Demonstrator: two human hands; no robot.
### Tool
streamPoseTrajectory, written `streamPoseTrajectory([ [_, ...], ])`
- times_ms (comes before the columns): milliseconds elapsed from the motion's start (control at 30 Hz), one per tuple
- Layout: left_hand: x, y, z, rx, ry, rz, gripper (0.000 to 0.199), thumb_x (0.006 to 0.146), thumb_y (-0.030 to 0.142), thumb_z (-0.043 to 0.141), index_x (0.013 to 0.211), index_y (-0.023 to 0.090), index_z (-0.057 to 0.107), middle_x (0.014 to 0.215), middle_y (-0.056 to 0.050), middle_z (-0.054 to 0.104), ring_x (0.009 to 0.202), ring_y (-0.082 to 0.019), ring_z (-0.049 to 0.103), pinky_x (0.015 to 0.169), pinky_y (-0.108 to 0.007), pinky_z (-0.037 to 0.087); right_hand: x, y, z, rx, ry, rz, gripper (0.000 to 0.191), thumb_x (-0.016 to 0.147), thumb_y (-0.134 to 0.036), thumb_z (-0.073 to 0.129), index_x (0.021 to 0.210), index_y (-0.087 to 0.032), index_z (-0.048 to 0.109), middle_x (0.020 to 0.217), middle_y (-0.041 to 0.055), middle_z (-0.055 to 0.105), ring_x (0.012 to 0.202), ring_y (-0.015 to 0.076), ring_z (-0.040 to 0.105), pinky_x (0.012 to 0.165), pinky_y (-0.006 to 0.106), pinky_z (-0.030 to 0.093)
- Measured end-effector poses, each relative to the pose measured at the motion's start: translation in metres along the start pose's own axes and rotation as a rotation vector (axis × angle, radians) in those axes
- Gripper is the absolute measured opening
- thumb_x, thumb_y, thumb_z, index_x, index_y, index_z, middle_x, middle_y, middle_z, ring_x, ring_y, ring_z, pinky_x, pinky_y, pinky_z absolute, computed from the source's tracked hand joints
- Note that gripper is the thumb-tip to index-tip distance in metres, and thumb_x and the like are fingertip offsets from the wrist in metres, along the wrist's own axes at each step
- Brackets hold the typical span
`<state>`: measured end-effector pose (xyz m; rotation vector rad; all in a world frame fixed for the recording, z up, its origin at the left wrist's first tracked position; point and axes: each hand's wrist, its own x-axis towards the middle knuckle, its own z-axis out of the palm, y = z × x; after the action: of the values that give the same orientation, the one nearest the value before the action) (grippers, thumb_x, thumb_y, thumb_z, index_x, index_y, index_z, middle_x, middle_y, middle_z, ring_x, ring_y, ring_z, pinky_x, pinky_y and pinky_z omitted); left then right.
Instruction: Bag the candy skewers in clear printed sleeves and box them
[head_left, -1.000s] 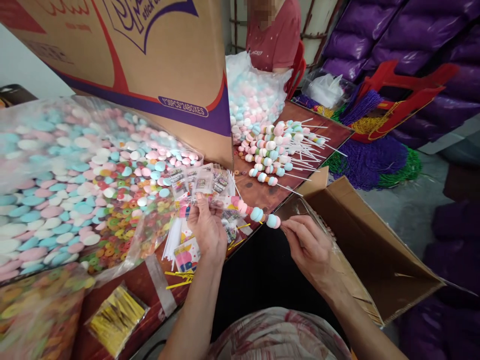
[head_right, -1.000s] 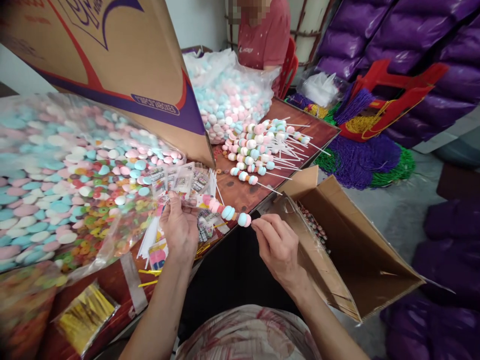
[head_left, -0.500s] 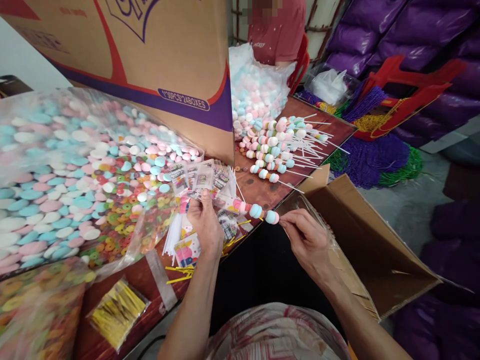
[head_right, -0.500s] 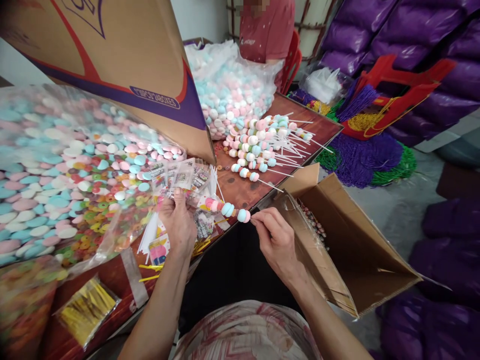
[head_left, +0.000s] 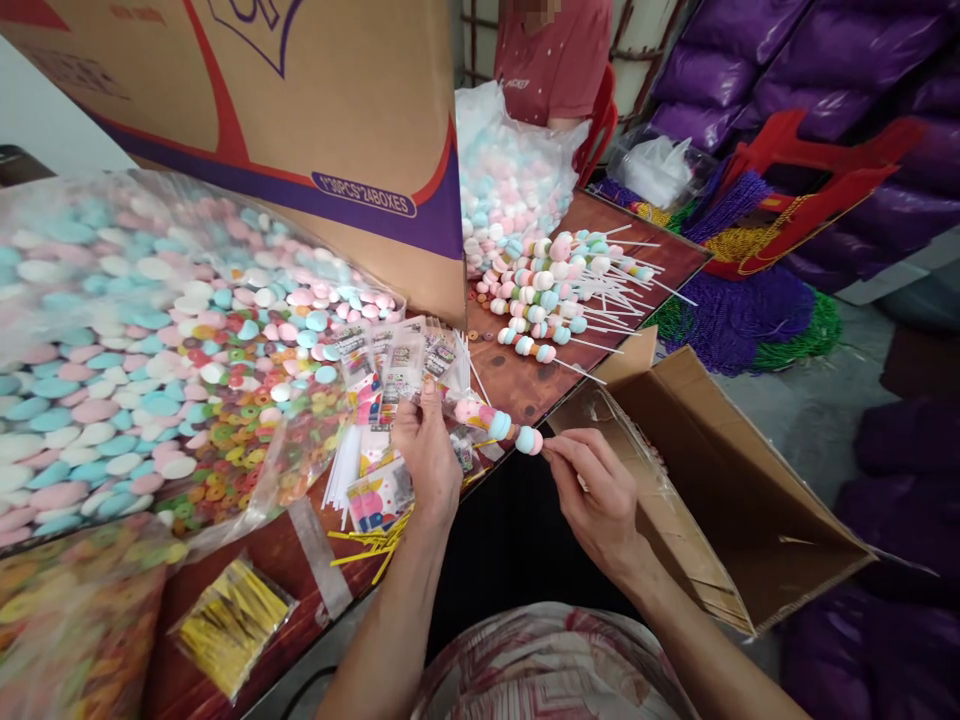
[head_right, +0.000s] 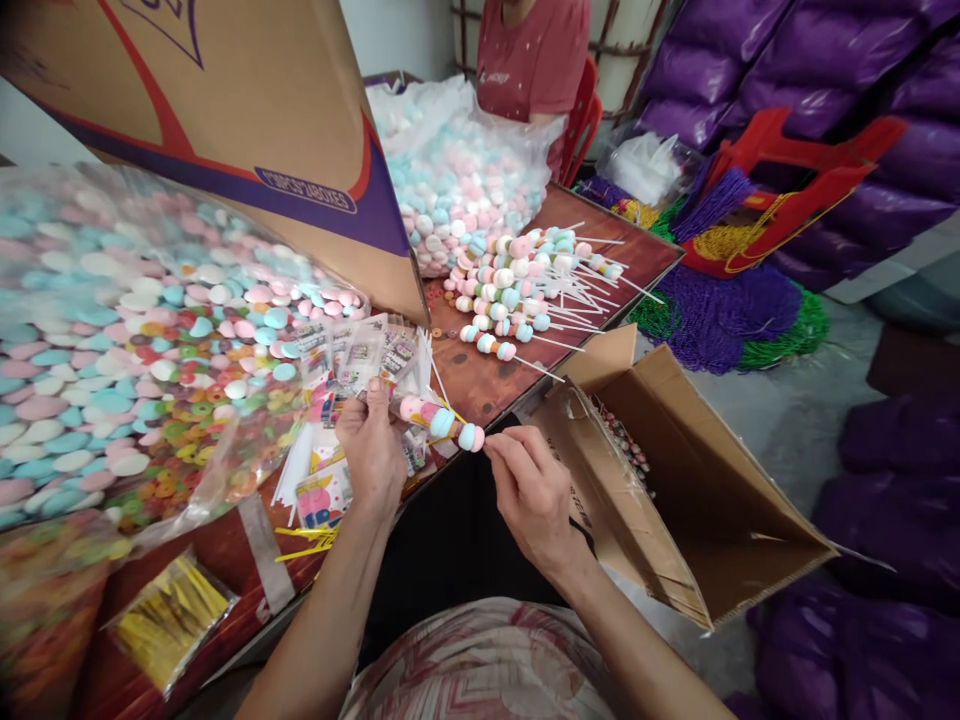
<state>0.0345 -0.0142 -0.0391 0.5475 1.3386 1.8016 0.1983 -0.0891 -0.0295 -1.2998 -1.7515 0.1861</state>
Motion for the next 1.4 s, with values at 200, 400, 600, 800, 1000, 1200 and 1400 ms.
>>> streamPoseTrajectory([
  [200,0.001,-0.003,-0.001,-0.013,0.050,0.002,0.040,0.077,0.052,0.071,0.071,0.018,0.051,0.063,0.005,0.052,0.059,-0.009,0.050,0.061,-0.022,0.042,0.001,0.000,-0.001,0.059,-0.012,0.059,0.014,0.095,-0.014,0.055,0.097,-0.022,0.066,0.089,0.0059,0.062,0.079,0.0156,0.061,0.069,0.028,0.050],
  [400,-0.003,-0.002,0.002,0.005,-0.052,-0.004,0.038,0.076,0.050,0.074,0.070,0.017,0.054,0.064,0.006,0.050,0.058,-0.006,0.046,0.057,-0.019,0.039,0.007,0.004,-0.004,0.113,-0.177,0.075,0.017,0.098,-0.017,0.051,0.102,-0.023,0.066,0.093,0.0056,0.062,0.079,0.0147,0.060,0.070,0.028,0.049],
  [600,-0.016,0.015,0.004,-0.161,-0.240,-0.261,0.037,0.076,0.050,0.075,0.085,0.018,0.059,0.082,-0.001,0.067,0.072,-0.013,0.066,0.069,-0.025,0.051,0.007,0.004,-0.001,0.001,-0.101,0.053,0.016,0.098,-0.016,0.051,0.105,-0.022,0.065,0.093,0.0059,0.062,0.081,0.0145,0.061,0.072,0.027,0.049],
  [800,-0.028,0.020,0.007,-0.115,-0.332,-0.341,0.038,0.073,0.045,0.080,0.090,0.016,0.063,0.086,-0.006,0.073,0.084,-0.020,0.073,0.078,-0.033,0.057,0.007,-0.002,0.001,-0.274,-0.105,-0.103,0.017,0.097,-0.013,0.051,0.098,-0.018,0.067,0.087,0.0055,0.065,0.072,0.0115,0.059,0.062,0.022,0.042],
  [1000,-0.025,0.017,0.002,-0.172,-0.394,-0.376,0.030,0.077,0.039,0.077,0.091,0.016,0.063,0.093,-0.008,0.075,0.091,-0.022,0.073,0.082,-0.035,0.057,0.006,0.001,-0.001,-0.158,-0.180,0.038,0.020,0.099,-0.016,0.048,0.097,-0.019,0.068,0.084,0.0033,0.057,0.067,0.0112,0.053,0.059,0.023,0.039],
  [1200,-0.032,0.009,0.004,-0.220,-0.419,-0.346,0.024,0.082,0.038,0.074,0.093,0.019,0.064,0.091,-0.004,0.074,0.095,-0.019,0.071,0.079,-0.029,0.056,0.007,-0.015,0.011,0.164,-0.185,0.340,0.021,0.096,-0.020,0.050,0.088,-0.019,0.068,0.076,0.0013,0.049,0.069,0.0136,0.049,0.061,0.026,0.037],
  [1400,-0.031,0.014,0.004,-0.297,-0.459,-0.426,0.025,0.081,0.040,0.074,0.086,0.017,0.065,0.092,-0.006,0.073,0.098,-0.020,0.070,0.077,-0.027,0.054,0.019,-0.015,0.013,0.785,-0.315,0.841,0.014,0.081,-0.030,0.066,0.077,-0.017,0.066,0.067,-0.0022,0.052,0.049,0.0066,0.034,0.045,0.023,0.023],
])
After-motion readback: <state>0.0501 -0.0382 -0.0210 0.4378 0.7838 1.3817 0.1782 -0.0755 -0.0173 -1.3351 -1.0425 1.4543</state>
